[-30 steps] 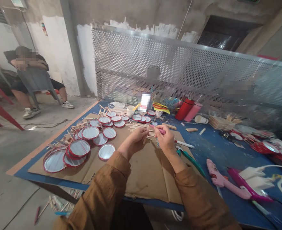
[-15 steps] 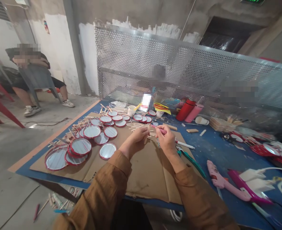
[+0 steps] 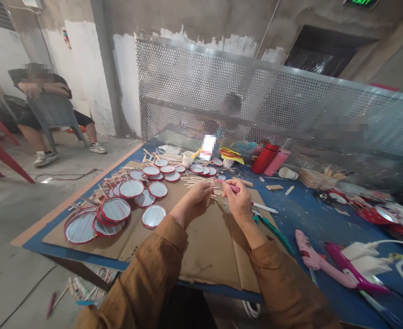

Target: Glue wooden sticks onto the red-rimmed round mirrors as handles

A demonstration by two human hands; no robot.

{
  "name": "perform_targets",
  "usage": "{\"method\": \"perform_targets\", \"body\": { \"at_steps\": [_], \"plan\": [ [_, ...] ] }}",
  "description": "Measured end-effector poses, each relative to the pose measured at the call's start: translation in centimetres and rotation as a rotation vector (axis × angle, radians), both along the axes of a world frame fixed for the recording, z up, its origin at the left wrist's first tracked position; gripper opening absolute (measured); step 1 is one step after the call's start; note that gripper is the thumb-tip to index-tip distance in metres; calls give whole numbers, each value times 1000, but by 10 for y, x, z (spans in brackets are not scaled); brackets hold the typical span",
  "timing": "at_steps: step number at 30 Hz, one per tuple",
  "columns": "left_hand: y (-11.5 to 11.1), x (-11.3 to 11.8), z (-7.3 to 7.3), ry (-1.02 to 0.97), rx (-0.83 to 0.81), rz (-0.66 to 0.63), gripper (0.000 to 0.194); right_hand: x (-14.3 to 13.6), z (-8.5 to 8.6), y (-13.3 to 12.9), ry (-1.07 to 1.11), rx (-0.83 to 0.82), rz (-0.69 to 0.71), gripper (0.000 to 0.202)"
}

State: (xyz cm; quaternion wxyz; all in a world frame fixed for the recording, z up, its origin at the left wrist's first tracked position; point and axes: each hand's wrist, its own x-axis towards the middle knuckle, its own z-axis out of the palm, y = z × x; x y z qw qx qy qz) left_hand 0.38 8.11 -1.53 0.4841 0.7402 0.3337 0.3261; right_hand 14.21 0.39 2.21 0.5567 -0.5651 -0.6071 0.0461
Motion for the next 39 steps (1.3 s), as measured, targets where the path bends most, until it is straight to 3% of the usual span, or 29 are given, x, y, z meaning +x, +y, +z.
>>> {"method": "perform_targets", "body": {
  "at_steps": [39],
  "plan": [
    [-3,-1,-2,-33,-46,-7,22,0,-1,2,-16,6,11,29]
  ]
}}
